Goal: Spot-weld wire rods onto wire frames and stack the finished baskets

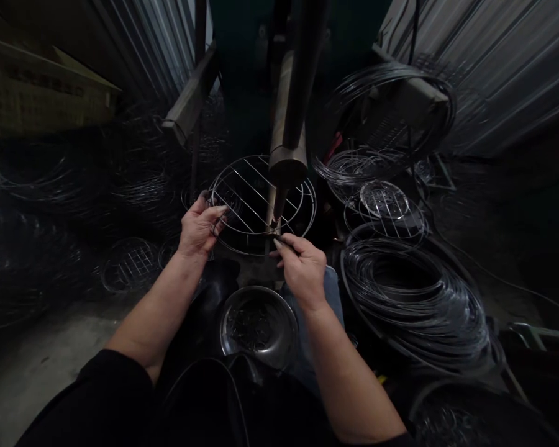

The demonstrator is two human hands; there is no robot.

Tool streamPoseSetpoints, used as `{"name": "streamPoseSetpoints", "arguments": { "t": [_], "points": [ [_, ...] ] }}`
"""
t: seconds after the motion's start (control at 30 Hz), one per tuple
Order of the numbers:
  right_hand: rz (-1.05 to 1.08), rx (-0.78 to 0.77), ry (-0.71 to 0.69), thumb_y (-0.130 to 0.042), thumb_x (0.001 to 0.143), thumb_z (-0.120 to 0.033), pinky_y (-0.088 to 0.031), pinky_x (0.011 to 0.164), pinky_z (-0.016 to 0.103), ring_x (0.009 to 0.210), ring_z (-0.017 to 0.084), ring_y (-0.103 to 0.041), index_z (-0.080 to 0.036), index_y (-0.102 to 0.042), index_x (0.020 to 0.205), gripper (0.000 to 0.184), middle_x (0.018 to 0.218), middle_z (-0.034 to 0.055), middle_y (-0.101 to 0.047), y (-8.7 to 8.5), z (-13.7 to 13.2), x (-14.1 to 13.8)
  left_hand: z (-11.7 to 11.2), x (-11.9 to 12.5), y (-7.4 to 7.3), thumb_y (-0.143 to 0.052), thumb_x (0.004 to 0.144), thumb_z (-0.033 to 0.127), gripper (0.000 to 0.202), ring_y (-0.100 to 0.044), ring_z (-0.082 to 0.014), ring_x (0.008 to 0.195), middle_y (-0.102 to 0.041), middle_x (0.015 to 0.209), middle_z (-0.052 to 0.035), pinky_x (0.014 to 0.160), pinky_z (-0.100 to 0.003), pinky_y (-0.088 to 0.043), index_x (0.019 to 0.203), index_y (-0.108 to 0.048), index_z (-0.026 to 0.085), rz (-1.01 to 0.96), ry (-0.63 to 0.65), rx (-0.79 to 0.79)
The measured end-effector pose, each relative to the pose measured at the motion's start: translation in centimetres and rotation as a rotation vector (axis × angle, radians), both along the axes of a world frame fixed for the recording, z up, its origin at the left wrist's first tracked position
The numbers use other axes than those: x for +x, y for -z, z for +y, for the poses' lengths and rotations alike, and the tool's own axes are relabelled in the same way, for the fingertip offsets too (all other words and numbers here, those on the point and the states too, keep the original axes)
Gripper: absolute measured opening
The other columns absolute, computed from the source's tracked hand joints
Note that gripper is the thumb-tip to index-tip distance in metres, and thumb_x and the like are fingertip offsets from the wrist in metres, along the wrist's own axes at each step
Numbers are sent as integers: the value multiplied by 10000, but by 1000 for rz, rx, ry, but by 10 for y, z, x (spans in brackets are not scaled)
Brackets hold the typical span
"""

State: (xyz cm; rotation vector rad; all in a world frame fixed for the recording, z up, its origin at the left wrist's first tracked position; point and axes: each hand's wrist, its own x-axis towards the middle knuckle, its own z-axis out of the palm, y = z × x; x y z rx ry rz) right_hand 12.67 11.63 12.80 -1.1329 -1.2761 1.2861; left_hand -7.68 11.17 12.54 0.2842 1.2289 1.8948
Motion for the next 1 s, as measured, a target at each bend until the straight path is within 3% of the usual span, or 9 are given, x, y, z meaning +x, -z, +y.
{"name": "streamPoseSetpoints", "arguments": {
  "t": [0.3, 0.47, 0.7, 0.9, 1.0],
  "points": [
    [-145, -24, -44, -705, 681, -309, -469, 445, 222, 471, 123, -578, -131, -745, 800, 218, 586, 29, -665, -5, 4, -1, 4, 0, -3, -806, 469, 97, 626, -604, -43, 686, -579, 990, 34, 606, -173, -480, 1053, -636, 242, -19, 14, -4],
    [-215, 28, -83, -679, 703, -297, -471, 453, 228, 505, 128, -594, -145, -741, 794, 189, 672, 42, -684, -2, 4, 1, 2, 1, -7, -802, 459, 61, 632, -633, -82, 770, -585, 1106, 5, 657, -185, -508, 1047, -653, 238, 16, -19, 90],
    [-305, 100, -195, -662, 729, -279, -471, 477, 239, 498, 136, -599, -166, -748, 797, 157, 622, 28, -666, -1, 5, 4, 0, 1, -7, -799, 471, 65, 600, -640, -87, 770, -575, 1139, -2, 644, -184, -513, 1028, -656, 238, 8, -9, 77],
    [-173, 38, 23, -673, 758, -348, -447, 433, 224, 440, 128, -571, -132, -725, 916, 273, 539, 5, -640, -2, -2, -6, 2, -7, -3, -807, 463, 108, 570, -607, -54, 694, -582, 995, 36, 578, -162, -473, 991, -653, 256, -17, 13, 57],
    [-43, -20, 46, -725, 714, -345, -439, 400, 213, 416, 111, -553, -118, -719, 873, 278, 580, 20, -662, -4, -4, -11, 4, -12, -2, -808, 456, 126, 545, -608, -61, 696, -566, 948, 47, 555, -167, -462, 964, -651, 250, -21, 53, 50]
  ]
}}
